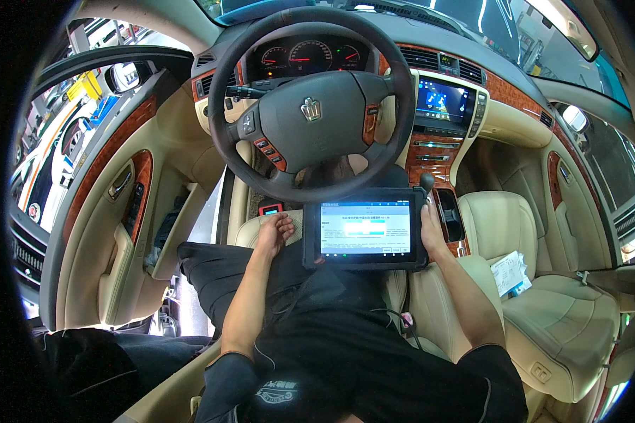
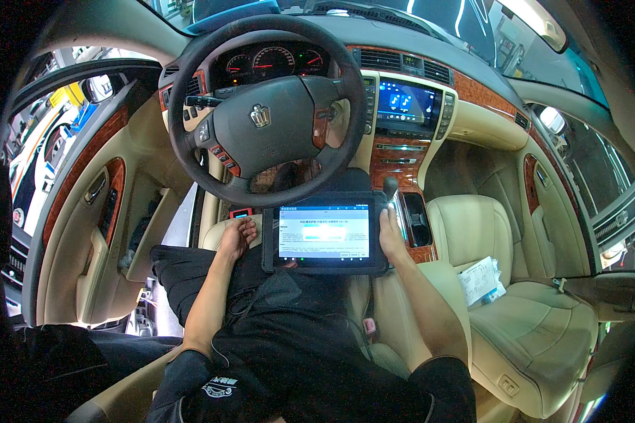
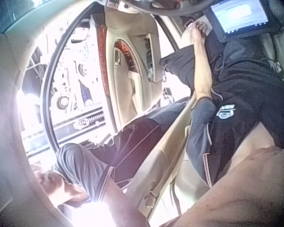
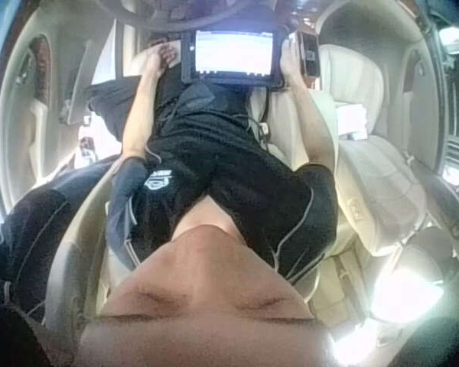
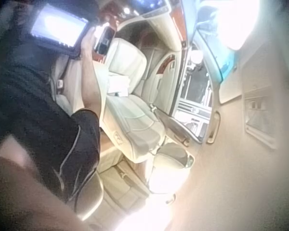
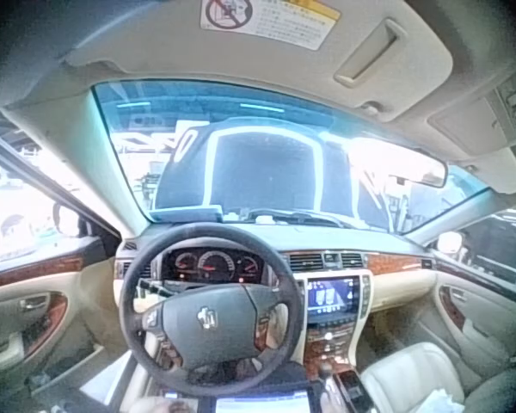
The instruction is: Using a diagnostic tablet to check vehicle systems while sitting in the driver's seat.
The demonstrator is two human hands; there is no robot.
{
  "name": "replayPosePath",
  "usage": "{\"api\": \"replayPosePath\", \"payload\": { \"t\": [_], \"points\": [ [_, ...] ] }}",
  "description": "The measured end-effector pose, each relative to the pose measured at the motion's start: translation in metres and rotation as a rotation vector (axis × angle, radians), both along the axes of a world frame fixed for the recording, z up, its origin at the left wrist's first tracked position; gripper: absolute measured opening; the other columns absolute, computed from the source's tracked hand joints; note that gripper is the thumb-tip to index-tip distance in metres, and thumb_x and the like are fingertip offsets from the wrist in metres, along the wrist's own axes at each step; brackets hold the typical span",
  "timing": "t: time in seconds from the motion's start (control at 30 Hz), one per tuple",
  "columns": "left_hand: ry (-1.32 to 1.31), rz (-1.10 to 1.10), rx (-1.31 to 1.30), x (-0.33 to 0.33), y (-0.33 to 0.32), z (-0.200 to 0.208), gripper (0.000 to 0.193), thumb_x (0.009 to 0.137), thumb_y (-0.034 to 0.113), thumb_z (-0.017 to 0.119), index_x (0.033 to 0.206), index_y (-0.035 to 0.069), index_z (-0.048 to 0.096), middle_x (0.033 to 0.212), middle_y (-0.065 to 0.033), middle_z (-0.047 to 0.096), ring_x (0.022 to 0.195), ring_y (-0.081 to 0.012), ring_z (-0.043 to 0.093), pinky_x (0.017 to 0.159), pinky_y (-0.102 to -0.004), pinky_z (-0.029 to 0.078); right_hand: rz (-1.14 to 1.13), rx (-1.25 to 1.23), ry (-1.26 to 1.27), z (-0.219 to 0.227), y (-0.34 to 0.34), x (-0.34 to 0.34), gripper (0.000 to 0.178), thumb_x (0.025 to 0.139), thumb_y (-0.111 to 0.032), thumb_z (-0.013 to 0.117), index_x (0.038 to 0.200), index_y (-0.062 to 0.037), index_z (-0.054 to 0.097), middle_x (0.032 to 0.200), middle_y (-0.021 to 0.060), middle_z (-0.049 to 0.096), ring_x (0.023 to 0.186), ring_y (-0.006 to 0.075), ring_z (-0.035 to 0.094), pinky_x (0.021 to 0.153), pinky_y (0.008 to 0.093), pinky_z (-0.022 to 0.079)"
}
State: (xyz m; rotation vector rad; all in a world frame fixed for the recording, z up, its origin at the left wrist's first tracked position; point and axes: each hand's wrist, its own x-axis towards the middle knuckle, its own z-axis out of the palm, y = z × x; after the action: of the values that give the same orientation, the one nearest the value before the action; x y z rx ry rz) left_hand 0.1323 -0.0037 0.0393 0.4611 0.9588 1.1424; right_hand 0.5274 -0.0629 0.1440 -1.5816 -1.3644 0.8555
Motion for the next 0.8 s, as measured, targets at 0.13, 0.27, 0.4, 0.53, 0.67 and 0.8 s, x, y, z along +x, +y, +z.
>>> {"api": "replayPosePath", "payload": {
  "t": [0.13,0.27,0.4,0.53,0.67,0.8],
  "points": [
    [-0.004,-0.001,0.002,-0.0004,0.0002,-0.0011,0.024,0.092,0.019,0.041,0.105,0.000,0.048,0.085,-0.0076,0.056,0.073,-0.0164,0.056,0.068,-0.0296,0.048,-0.014,0.028,-0.028,-0.0027,0.0005,-0.0001,0.049,0.098,-0.032,0.027,0.133,0.0020,0.033,0.132,0.0162,0.040,0.125,0.0239,0.034,0.105,0.0316,0.022],
    [-0.010,-0.002,-0.001,-0.0005,0.0006,-0.0015,0.023,0.092,0.018,0.041,0.104,0.000,0.048,0.084,-0.0077,0.057,0.072,-0.0167,0.057,0.068,-0.0298,0.049,-0.023,0.056,-0.040,-0.0075,0.0021,0.0019,0.049,0.098,-0.032,0.028,0.133,0.0018,0.034,0.131,0.0163,0.040,0.124,0.0241,0.035,0.105,0.0319,0.023],
    [-0.023,0.013,-0.005,-0.0015,0.0012,-0.0033,0.022,0.092,0.018,0.041,0.102,0.000,0.049,0.083,-0.0078,0.057,0.071,-0.0169,0.057,0.067,-0.0298,0.049,0.019,0.048,-0.008,-0.0056,0.0028,0.0022,0.049,0.098,-0.032,0.028,0.134,0.0013,0.033,0.133,0.0161,0.039,0.125,0.0239,0.034,0.105,0.0316,0.022],
    [-0.025,0.012,-0.005,-0.0016,0.0017,-0.0033,0.021,0.093,0.018,0.041,0.102,0.001,0.049,0.083,-0.0077,0.058,0.070,-0.0165,0.057,0.067,-0.0294,0.049,-0.003,0.060,-0.008,-0.0013,0.0001,-0.0024,0.048,0.098,-0.031,0.028,0.133,0.0011,0.033,0.132,0.0158,0.040,0.124,0.0234,0.035,0.105,0.0316,0.023],
    [-0.019,0.008,0.003,-0.0014,0.0018,-0.0027,0.022,0.093,0.018,0.041,0.102,0.001,0.049,0.083,-0.0074,0.058,0.070,-0.0159,0.057,0.067,-0.0291,0.049,-0.021,0.019,-0.011,-0.0031,0.0012,-0.0002,0.048,0.098,-0.031,0.028,0.134,0.0009,0.032,0.133,0.0159,0.040,0.125,0.0235,0.034,0.105,0.0318,0.022],
    [-0.014,0.008,-0.007,-0.0011,0.0012,-0.0030,0.022,0.092,0.019,0.042,0.103,0.001,0.049,0.083,-0.0073,0.058,0.070,-0.0154,0.057,0.066,-0.0288,0.049,0.004,0.039,0.011,-0.0047,0.0017,0.0001,0.047,0.099,-0.030,0.028,0.134,0.0007,0.032,0.133,0.0159,0.039,0.126,0.0235,0.034,0.105,0.0316,0.022]
  ]
}}
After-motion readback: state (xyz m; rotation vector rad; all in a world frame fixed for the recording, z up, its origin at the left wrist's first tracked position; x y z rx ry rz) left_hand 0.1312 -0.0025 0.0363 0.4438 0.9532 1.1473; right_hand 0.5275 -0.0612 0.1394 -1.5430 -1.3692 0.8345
